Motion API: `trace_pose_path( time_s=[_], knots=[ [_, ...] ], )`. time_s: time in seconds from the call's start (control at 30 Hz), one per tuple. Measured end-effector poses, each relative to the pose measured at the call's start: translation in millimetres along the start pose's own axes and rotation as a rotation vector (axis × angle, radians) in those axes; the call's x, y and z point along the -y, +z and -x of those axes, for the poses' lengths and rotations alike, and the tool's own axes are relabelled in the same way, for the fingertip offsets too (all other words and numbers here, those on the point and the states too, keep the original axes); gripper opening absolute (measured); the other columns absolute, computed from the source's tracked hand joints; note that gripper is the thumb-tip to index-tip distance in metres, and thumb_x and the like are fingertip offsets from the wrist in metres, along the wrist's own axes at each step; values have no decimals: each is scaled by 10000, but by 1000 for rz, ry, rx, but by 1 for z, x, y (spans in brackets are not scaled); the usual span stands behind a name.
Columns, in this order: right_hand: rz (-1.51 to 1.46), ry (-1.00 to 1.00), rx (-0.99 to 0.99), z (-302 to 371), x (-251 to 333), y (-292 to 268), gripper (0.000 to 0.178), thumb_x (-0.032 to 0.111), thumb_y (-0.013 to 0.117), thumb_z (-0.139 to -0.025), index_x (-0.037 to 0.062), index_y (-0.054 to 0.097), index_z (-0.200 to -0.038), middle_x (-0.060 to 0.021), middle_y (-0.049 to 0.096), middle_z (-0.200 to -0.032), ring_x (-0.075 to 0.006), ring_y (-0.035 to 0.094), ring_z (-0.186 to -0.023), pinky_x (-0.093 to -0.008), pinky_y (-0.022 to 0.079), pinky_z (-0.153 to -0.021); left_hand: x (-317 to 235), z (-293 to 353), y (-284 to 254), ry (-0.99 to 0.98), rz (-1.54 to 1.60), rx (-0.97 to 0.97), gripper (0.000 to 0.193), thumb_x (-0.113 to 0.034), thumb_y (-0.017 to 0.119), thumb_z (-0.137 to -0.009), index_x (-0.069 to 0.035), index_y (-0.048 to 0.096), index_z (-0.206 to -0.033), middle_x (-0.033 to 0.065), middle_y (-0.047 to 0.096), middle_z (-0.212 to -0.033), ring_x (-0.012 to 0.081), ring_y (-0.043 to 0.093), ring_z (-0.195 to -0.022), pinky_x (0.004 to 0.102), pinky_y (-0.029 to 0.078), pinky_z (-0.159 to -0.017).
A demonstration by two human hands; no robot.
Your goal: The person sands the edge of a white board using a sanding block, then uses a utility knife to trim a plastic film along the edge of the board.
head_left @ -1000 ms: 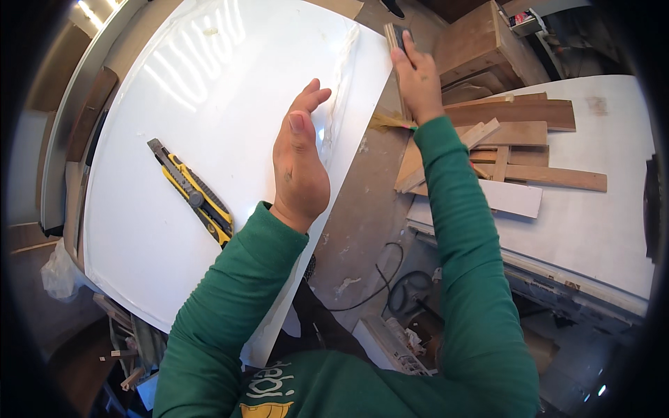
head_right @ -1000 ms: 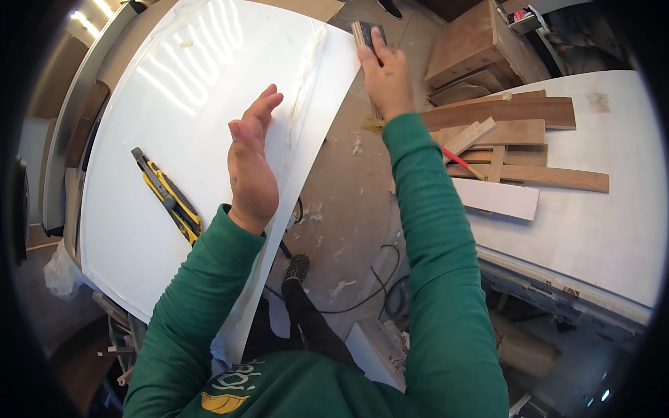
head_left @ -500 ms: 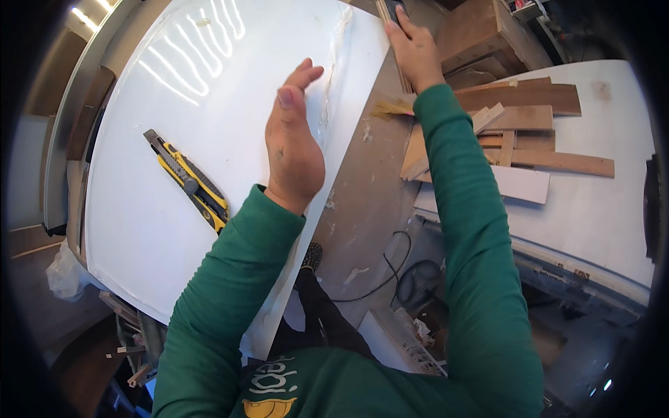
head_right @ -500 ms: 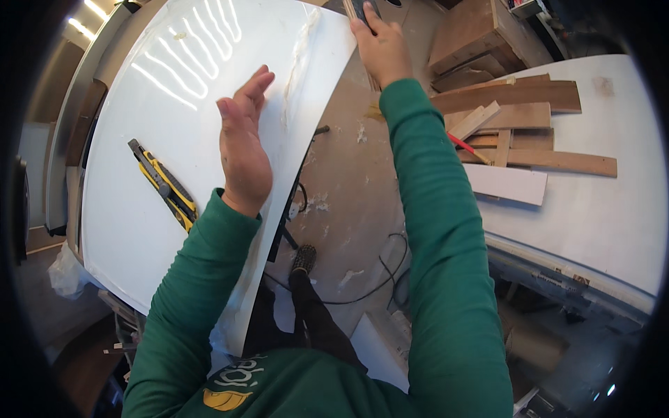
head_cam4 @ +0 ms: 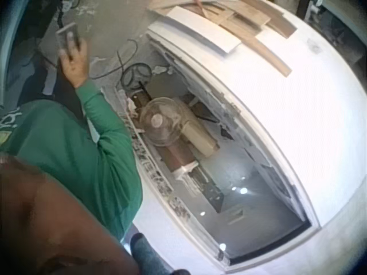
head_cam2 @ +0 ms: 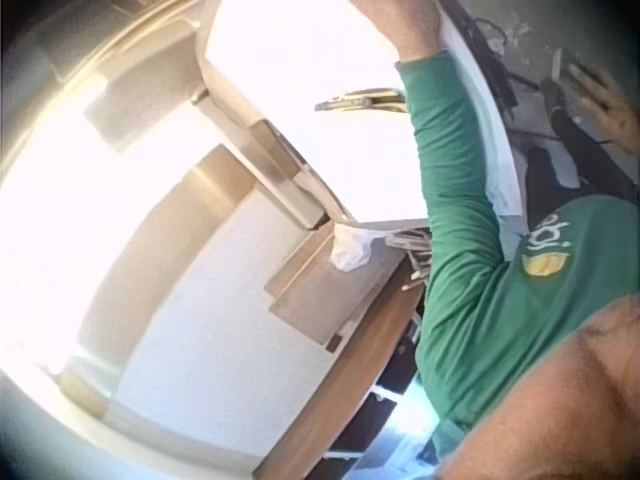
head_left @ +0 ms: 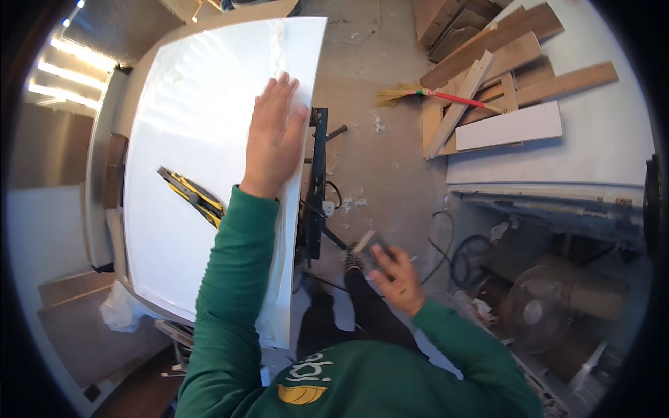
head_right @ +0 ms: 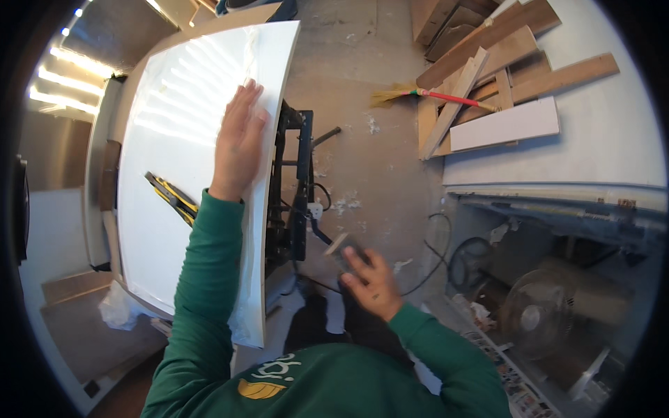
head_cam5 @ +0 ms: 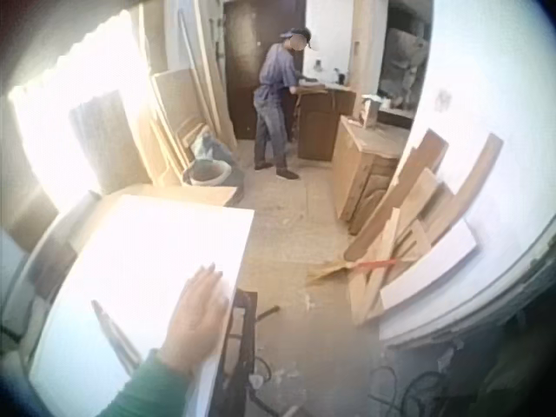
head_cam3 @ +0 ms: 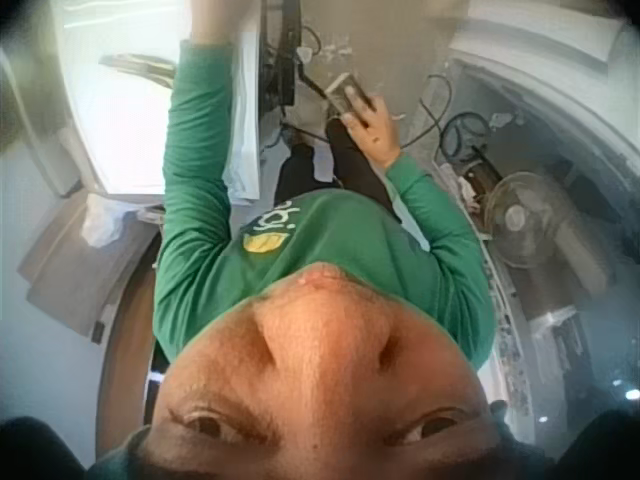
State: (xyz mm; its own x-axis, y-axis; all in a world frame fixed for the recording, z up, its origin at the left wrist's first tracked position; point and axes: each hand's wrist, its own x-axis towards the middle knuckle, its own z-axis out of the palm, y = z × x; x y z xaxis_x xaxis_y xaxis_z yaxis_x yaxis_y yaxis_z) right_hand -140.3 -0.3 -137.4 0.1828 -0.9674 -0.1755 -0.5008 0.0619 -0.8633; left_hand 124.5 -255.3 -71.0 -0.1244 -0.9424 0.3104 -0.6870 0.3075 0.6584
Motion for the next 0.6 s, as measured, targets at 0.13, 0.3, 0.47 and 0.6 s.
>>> trace_pose_path(
  time_s=[0.13, 0.3, 0.47, 0.6],
  knots=[
    [-3, 207, -259, 53, -83, -48, 532, 192, 706, -957, 157, 561, -1467, -192, 556, -1256, -312, 597, -1104, -354, 497, -937, -1, 2, 31, 120, -645, 189, 713, -227, 525, -975, -1, 244, -1589, 213, 247, -1657, 358, 225, -1545, 540, 178, -1238],
    [37, 477, -247, 157, -148, -62, 540, 197, 689, -963, 157, 541, -1481, -163, 561, -1155, -297, 608, -1030, -356, 495, -922, 20, -121, 46, 104, -785, 279, 647, -311, 429, -1018, -78, 264, -1599, 160, 241, -1673, 328, 222, -1551, 574, 154, -1235],
    [32, 651, -255, 243, -188, -46, 543, 237, 706, -943, 140, 565, -1458, -161, 556, -1055, -323, 606, -974, -369, 496, -900, 67, -243, 63, -46, -714, 330, 609, -382, 371, -1051, -168, 268, -1612, 126, 254, -1676, 300, 233, -1551, 596, 151, -1228],
    [92, 807, -304, 302, -206, -45, 524, 242, 706, -939, 119, 587, -1435, -157, 552, -1024, -317, 597, -961, -369, 492, -903, 47, -240, 98, -181, -686, 264, 599, -365, 383, -1041, -188, 293, -1606, 98, 199, -1697, 289, 214, -1557, 573, 164, -1239]
  ],
)
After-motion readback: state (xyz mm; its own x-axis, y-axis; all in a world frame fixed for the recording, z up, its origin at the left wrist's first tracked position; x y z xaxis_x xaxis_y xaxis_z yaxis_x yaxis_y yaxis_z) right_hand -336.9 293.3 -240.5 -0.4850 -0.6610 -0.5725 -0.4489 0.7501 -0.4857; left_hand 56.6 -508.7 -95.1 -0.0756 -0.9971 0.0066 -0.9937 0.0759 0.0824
